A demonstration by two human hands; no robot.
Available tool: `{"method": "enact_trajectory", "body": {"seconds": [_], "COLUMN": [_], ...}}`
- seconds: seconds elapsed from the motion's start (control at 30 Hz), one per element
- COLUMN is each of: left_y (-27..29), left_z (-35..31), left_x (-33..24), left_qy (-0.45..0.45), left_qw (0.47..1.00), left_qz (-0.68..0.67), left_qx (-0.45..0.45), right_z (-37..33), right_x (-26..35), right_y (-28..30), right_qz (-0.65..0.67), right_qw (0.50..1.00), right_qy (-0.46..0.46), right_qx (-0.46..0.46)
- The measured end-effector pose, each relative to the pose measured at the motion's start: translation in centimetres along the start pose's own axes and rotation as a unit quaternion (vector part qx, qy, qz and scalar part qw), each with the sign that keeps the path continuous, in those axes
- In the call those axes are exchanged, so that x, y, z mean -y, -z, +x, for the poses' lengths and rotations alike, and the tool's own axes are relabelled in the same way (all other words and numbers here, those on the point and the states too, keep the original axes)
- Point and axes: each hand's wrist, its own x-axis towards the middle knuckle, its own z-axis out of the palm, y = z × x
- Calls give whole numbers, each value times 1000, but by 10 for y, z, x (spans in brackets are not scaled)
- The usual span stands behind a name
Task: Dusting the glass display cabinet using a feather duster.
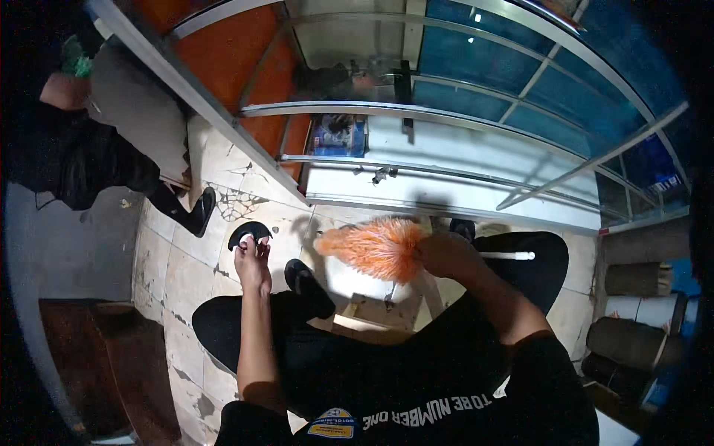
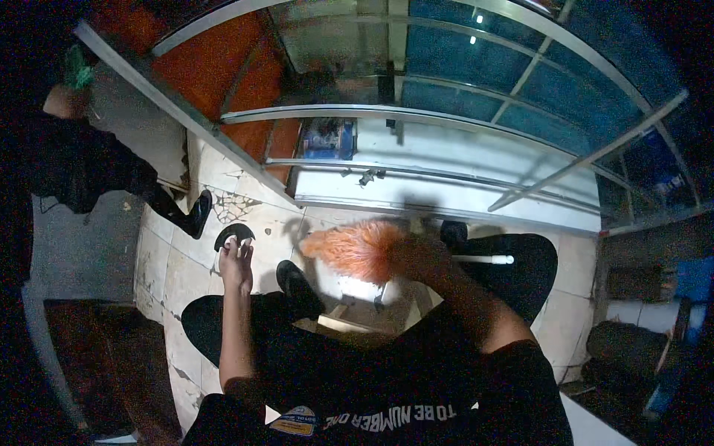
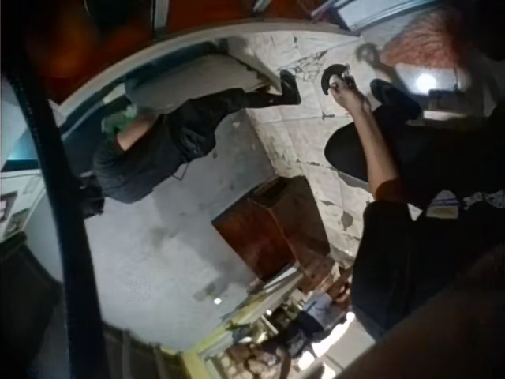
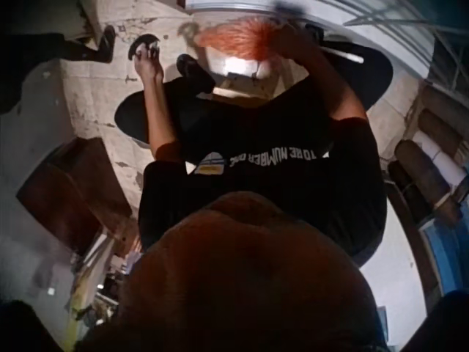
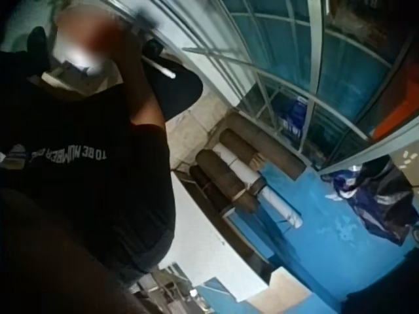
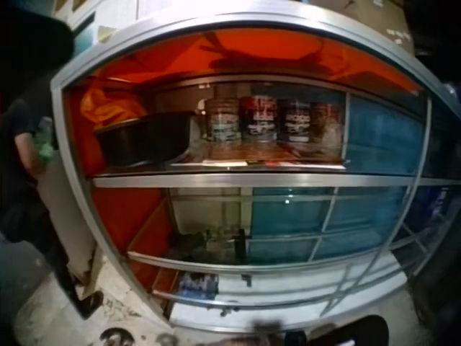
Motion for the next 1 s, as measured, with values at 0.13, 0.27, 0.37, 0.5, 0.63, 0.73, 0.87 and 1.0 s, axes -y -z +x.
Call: {"method": "enact_trajectory", "body": {"seconds": [0.13, 0.27, 0.37, 0.5, 0.63, 0.73, 0.87, 1.0], "left_y": [-17, -20, -39, -83, -136, -167, -256, -258], "left_z": [-7, -10, -11, 6, 46, 80, 88, 159], "left_x": [17, 32, 36, 36, 46, 64, 99, 112], "left_qy": [43, 54, 71, 59, 19, -12, 3, -63], "left_qw": [998, 995, 994, 993, 988, 985, 978, 975], "left_qz": [19, 43, 42, 27, 22, 9, -14, 88], "left_qx": [29, 69, 67, 95, 149, 173, 208, 193], "right_z": [-5, -19, -3, 5, 11, 12, 27, 51], "right_x": [-12, 21, 21, 11, 3, 6, -27, 28], "right_y": [-60, -34, -23, -29, -34, -28, -218, -141], "right_qz": [-23, 48, 23, 10, 1, -31, -134, -159], "right_qw": [988, 965, 999, 994, 991, 986, 940, 952], "right_qy": [109, 75, 27, 17, 78, 135, -6, 31], "right_qx": [-105, -247, -34, 111, 106, 98, 313, 259]}}
